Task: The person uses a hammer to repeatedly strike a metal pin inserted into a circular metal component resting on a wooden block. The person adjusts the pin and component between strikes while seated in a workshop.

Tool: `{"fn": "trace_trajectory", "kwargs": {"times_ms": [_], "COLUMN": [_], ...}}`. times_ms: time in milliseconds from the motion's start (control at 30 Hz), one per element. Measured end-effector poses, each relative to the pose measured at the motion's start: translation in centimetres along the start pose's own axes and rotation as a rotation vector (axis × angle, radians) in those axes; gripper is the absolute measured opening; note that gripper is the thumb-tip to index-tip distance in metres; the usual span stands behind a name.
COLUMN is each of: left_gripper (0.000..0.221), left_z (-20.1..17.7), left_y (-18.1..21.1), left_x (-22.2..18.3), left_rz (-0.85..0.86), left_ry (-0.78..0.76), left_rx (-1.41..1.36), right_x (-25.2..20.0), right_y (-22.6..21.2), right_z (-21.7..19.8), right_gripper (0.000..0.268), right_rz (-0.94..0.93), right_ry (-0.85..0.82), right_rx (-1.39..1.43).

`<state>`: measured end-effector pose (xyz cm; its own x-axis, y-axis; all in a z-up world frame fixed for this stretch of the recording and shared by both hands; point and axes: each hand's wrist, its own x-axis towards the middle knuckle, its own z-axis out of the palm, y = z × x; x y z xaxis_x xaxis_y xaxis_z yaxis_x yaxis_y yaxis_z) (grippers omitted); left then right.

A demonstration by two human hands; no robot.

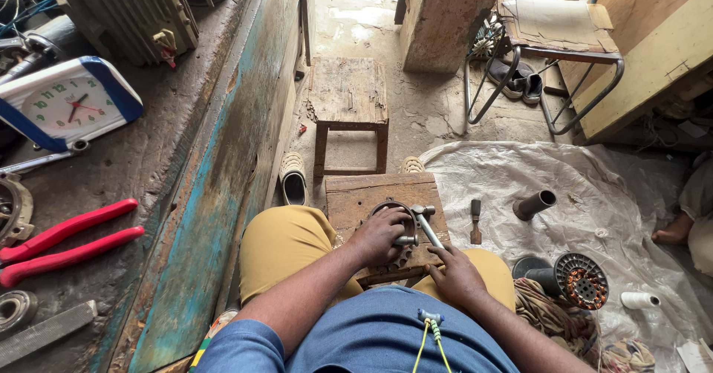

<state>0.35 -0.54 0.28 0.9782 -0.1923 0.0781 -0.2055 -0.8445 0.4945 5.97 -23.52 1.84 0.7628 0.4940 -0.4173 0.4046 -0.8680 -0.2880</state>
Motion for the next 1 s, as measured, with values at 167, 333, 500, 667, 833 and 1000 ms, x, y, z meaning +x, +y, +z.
{"fn": "trace_trajectory", "kwargs": {"times_ms": [167, 333, 500, 667, 833, 1000], "left_gripper": [0.022, 0.022, 0.024, 0.024, 0.024, 0.023], "left_z": [-0.31, 0.09, 0.33, 0.28, 0.14, 0.35], "left_y": [0.21, -0.07, -0.3, -0.32, -0.23, -0.28], "left_x": [-0.1, -0.25, -0.22, -0.16, -0.31, -0.25], "left_rz": [-0.001, 0.015, 0.039, 0.039, 0.041, 0.024], "left_ry": [-0.013, 0.008, 0.01, 0.001, 0.001, -0.004], "left_rx": [0.028, 0.026, 0.052, 0.041, 0.05, 0.063], "right_x": [-0.24, -0.32, -0.15, 0.1, 0.34, 0.27], "right_y": [-0.66, -0.72, -0.67, -0.54, -0.34, -0.26], "right_z": [-0.51, -0.46, -0.42, -0.29, -0.13, -0.08], "right_gripper": [0.053, 0.053, 0.053, 0.054, 0.054, 0.055], "right_rz": [0.024, 0.03, 0.028, 0.024, 0.012, 0.022], "right_ry": [-0.048, -0.063, -0.071, -0.076, -0.069, -0.088], "right_rx": [-0.053, -0.09, -0.081, -0.08, -0.089, -0.079]}}
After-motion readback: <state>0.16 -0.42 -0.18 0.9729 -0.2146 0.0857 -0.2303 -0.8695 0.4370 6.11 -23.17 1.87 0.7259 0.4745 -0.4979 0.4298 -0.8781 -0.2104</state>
